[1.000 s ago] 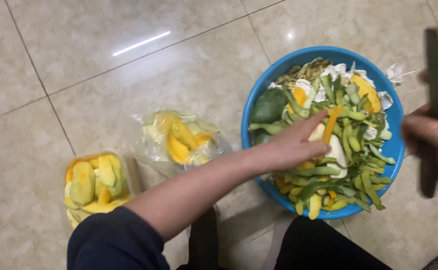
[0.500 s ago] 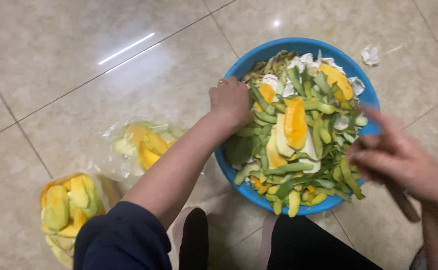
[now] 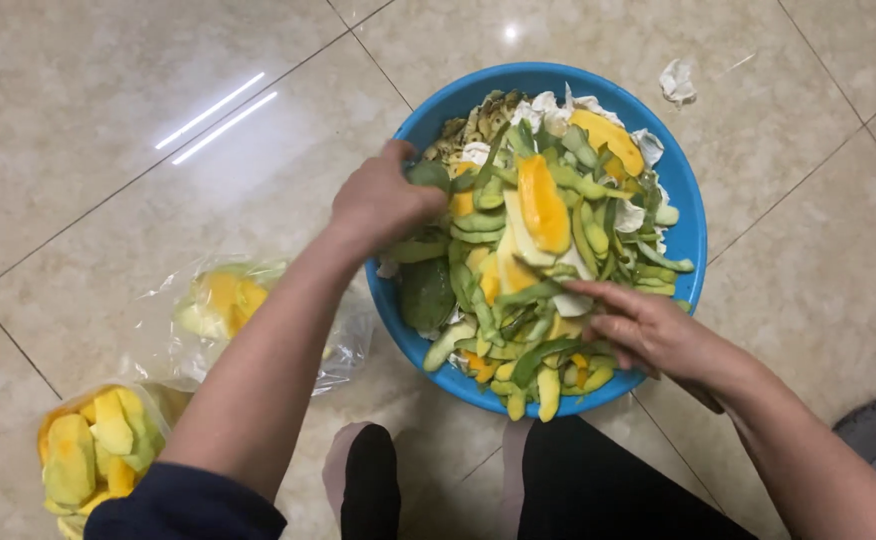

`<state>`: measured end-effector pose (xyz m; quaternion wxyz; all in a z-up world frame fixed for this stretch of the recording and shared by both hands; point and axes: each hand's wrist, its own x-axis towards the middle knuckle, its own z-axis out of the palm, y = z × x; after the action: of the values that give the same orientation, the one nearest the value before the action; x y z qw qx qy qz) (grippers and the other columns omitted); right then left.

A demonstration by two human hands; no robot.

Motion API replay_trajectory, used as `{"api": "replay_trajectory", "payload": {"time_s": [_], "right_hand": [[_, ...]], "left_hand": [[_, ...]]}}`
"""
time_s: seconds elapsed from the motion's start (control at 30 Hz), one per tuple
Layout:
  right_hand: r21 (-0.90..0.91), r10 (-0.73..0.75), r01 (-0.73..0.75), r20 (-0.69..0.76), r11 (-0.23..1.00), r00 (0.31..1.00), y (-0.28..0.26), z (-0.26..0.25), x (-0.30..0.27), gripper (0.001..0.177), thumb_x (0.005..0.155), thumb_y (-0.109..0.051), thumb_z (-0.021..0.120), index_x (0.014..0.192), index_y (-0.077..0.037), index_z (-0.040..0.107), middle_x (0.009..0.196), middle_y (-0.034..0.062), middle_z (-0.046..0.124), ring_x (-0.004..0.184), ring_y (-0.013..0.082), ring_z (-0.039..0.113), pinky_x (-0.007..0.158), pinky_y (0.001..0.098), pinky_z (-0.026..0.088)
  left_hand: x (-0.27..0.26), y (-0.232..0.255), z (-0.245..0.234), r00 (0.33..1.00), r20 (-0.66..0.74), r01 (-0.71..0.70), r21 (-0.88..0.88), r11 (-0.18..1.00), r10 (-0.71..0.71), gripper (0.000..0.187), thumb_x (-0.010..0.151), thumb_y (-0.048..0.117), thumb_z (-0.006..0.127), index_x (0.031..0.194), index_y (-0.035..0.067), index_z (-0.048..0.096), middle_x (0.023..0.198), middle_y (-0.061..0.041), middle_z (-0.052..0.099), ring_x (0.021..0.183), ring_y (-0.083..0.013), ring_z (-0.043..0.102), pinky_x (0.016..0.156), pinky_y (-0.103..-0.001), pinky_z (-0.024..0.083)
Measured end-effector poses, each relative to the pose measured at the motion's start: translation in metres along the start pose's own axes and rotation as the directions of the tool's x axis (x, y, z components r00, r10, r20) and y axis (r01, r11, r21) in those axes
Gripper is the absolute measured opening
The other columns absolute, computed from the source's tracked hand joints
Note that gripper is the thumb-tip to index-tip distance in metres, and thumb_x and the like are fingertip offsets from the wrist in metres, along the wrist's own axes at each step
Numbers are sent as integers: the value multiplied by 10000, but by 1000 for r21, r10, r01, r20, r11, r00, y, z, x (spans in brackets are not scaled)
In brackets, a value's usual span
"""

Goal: Peeling mangoes with a knife and slicing the flesh into a plastic container.

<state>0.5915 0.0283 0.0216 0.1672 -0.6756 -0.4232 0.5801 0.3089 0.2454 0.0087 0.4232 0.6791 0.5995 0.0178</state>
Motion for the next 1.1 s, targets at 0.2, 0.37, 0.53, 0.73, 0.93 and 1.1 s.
{"api": "replay_trajectory", "payload": {"time_s": [0.2, 0.37, 0.53, 0.73, 0.93, 1.1], "right_hand": [[152, 320, -306, -76, 940, 944, -60, -5, -9, 563, 984, -53, 571, 1537, -136, 632, 924, 177, 718, 604, 203, 524, 454, 300, 333], [217, 335, -307, -108, 927, 936, -62, 0, -15, 553, 999, -32, 559, 1533, -139, 650, 854, 194, 675, 622, 221, 493, 506, 331, 352], [398, 10, 38, -118, 917, 993, 8, -18, -17, 665, 943, 8, 550, 1601, -66, 482, 829, 237, 704, 537, 229, 567, 369, 303, 404], [569, -262, 424, -347, 705, 901, -35, 2, -42, 740, 895, -62, 583, 1607, -136, 394, 737, 88, 580, 493, 114, 482, 387, 195, 358], [35, -357, 385, -307, 922, 882, -68, 16, -51, 791, 915, -46, 604, 1656, -75, 329, 685, 31, 501, 519, 126, 410, 473, 269, 305], [-233, -273, 208, -297, 950, 915, -67, 22, -50, 796, 862, -414, 634, 1592, -173, 428, 1063, 137, 834, 817, 206, 799, 641, 325, 575]], "left_hand": [[-31, -11, -23, 983, 164, 138, -952, 272, 77, 735, 700, 180, 500, 1419, 55, 577, 1291, -192, 636, 1105, -299, 579, 901, -382, 484], [-32, 3, 1, 985, 159, 157, -987, 36, 73, 780, 624, 207, 619, 1395, 103, 552, 1277, -189, 613, 1114, -357, 597, 900, -516, 499], [-30, 31, 23, 984, 174, 171, -983, 71, 44, 862, 600, 213, 664, 1439, 138, 479, 1431, -220, 536, 1231, -394, 548, 935, -532, 492], [-31, 62, 43, 941, 73, -48, -939, 342, 331, 960, 687, 131, 636, 1596, 205, 338, 1509, -213, 455, 1232, -359, 531, 1021, -436, 459], [-60, 60, 37, 890, -11, -327, -711, 622, 456, 852, 652, 184, 725, 1457, 58, 477, 1426, -188, 471, 1284, -346, 566, 1050, -433, 555], [-95, 61, 17, 886, 10, -401, -488, 775, 464, 825, 628, 163, 730, 1419, 179, 495, 1261, -110, 687, 1106, -275, 693, 934, -370, 567]]}}
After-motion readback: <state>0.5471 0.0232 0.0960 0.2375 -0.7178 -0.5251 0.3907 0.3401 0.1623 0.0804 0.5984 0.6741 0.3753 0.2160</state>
